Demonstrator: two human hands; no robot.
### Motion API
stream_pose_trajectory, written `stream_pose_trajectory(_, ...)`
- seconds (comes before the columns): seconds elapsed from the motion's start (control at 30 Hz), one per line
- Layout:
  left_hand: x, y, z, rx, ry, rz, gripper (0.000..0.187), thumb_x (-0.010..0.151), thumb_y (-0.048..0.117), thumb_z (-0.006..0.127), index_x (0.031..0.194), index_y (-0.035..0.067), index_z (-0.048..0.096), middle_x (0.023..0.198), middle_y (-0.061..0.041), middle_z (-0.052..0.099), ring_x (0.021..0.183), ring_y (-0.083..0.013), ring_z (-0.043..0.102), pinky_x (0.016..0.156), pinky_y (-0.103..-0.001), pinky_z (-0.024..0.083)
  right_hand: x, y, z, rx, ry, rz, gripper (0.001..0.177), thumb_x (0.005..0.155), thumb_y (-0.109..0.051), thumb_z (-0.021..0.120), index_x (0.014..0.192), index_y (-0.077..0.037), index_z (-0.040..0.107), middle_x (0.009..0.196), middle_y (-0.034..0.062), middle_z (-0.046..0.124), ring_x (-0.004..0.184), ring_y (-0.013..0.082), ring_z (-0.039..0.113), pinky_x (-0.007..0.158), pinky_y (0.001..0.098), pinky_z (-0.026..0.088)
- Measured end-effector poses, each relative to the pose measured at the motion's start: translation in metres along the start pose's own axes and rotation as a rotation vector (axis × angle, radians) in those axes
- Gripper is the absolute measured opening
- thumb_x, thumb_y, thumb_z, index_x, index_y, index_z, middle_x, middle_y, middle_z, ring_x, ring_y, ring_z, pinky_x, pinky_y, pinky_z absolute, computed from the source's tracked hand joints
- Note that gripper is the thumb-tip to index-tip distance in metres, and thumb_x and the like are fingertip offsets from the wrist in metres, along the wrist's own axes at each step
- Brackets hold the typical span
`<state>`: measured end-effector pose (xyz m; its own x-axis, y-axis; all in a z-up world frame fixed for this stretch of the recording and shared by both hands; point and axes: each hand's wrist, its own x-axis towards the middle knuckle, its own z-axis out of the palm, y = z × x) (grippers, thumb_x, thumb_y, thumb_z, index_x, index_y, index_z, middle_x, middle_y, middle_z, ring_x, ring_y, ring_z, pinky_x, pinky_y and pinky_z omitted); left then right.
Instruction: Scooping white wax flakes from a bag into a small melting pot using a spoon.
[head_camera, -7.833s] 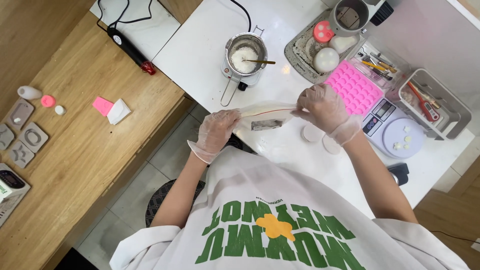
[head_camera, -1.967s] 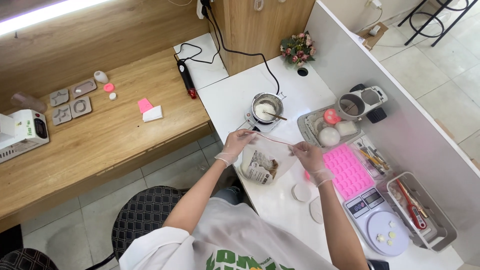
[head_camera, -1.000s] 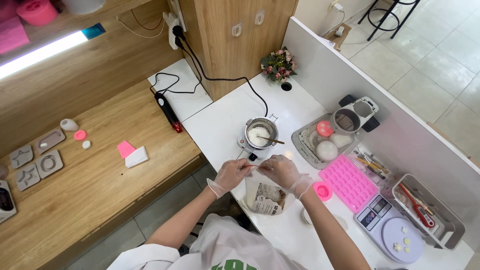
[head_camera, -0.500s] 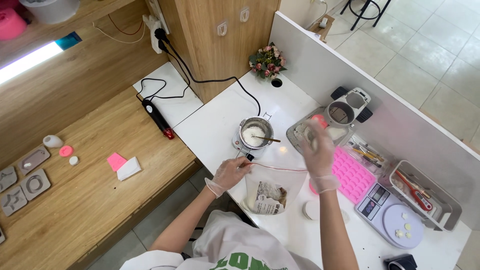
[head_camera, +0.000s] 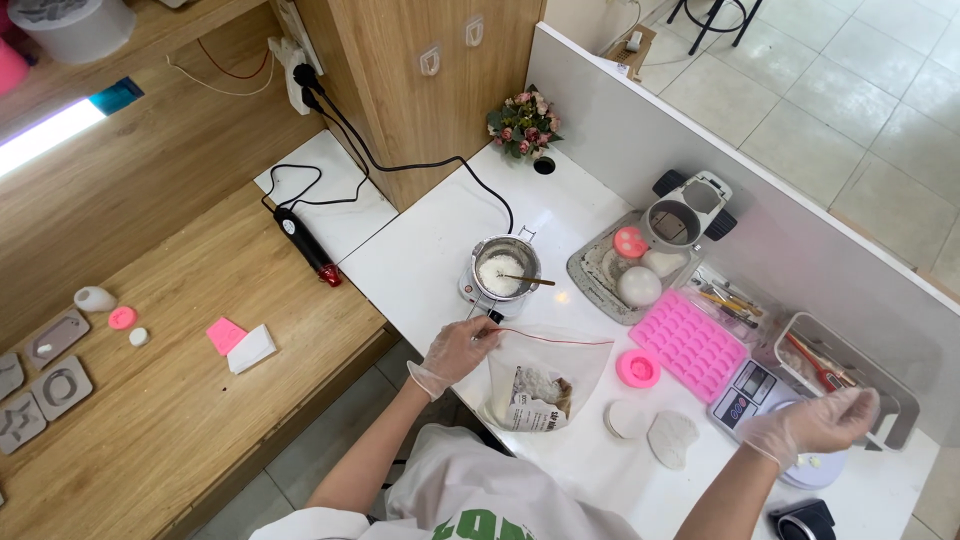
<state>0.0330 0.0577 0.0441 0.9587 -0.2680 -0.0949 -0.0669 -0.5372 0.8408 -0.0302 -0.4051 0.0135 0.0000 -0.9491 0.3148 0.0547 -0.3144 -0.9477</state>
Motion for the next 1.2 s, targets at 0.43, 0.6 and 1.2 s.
stream_pose_trajectory(0.43, 0.014, -0.019, 0.021, -0.078, -0.130, 0.023, 0.022, 0.090, 0.030, 0.071, 0.108, 0.019, 0.075, 0.095, -0.011, 0.077, 0.099, -0.0305, 0.072, 0.091, -0.046, 0.054, -0.143, -0.079, 0.047, -0.282, -1.431, -0.683, 0.055, 0.076, -0.040, 0.085, 0.128, -0.030, 0.072, 0.120, 0.0017, 0.073, 0.117, 0.0258, 0.067, 0.103, 0.0410, 0.050)
stream_pose_trajectory(0.6, 0.015, -0.038, 0.028, -0.061, -0.038, 0.088, 0.016, 0.090, 0.031, 0.073, 0.103, 0.022, 0.076, 0.086, -0.006, 0.074, 0.090, -0.0234, 0.072, 0.086, -0.042, 0.055, -0.142, -0.051, 0.056, -0.553, -1.710, -0.400, 0.031, 0.084, -0.036, 0.082, 0.114, -0.028, 0.078, 0.103, -0.0012, 0.079, 0.106, 0.0251, 0.073, 0.099, 0.0410, 0.053)
stream_pose_trajectory(1.2, 0.022, 0.007, 0.018, 0.099, -0.262, 0.082, 0.013, 0.090, 0.024, 0.072, 0.102, 0.028, 0.076, 0.101, 0.004, 0.078, 0.105, -0.0255, 0.070, 0.091, -0.042, 0.055, -0.129, -0.068, 0.043, -0.355, -1.795, -0.342, 0.023, 0.082, -0.023, 0.086, 0.103, -0.015, 0.082, 0.094, 0.0147, 0.077, 0.097, 0.0370, 0.071, 0.091, 0.0439, 0.053)
